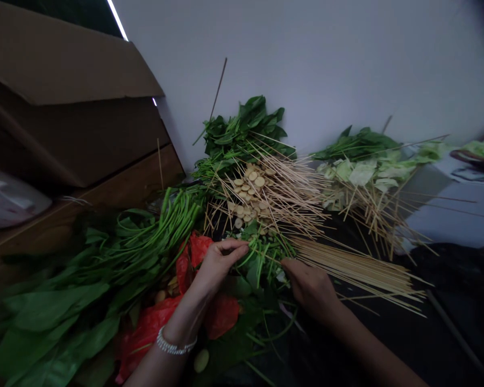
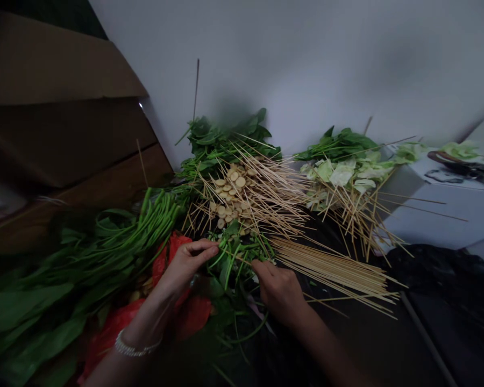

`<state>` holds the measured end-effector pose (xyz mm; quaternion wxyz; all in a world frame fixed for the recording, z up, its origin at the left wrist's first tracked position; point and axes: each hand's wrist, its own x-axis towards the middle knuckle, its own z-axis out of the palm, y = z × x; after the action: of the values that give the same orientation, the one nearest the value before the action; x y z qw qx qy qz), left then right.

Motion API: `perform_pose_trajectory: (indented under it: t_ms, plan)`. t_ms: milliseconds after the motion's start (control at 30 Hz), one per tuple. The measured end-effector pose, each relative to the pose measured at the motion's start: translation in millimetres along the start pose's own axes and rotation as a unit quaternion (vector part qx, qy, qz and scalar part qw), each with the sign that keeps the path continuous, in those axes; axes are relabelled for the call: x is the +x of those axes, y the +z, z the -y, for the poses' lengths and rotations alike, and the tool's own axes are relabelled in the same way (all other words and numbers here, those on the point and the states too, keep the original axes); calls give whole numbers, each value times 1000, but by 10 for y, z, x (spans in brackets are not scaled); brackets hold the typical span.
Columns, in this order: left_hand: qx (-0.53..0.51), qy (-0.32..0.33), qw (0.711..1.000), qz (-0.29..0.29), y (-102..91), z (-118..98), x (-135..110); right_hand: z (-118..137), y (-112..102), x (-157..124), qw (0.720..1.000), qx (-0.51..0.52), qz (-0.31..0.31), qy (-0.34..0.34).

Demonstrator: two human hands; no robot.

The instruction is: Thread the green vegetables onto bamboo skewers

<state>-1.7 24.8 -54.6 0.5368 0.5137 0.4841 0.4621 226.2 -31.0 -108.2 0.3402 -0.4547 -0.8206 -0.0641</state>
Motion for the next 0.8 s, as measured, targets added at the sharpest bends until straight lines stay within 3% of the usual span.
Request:
perform_pose_trajectory:
  t_ms: [133,233,433,700,800]
  plan:
    - [-54,-36,998,15,-16,87,15,0,34,-24,1000,7,2,1]
    - [-76,-28,996,32,-35,147,41,4,45,-27,1000,9,2,4]
    - [-43,-25,998,48,-11,163,56,21,61,-24,1000,10,2,6]
    - [0,-20,999,27,43,145,48,-14,74,-30,1000,-8,8,17]
    - [25,0,997,67,94,139,16,-17,45,-11,1000,-14,-13,19]
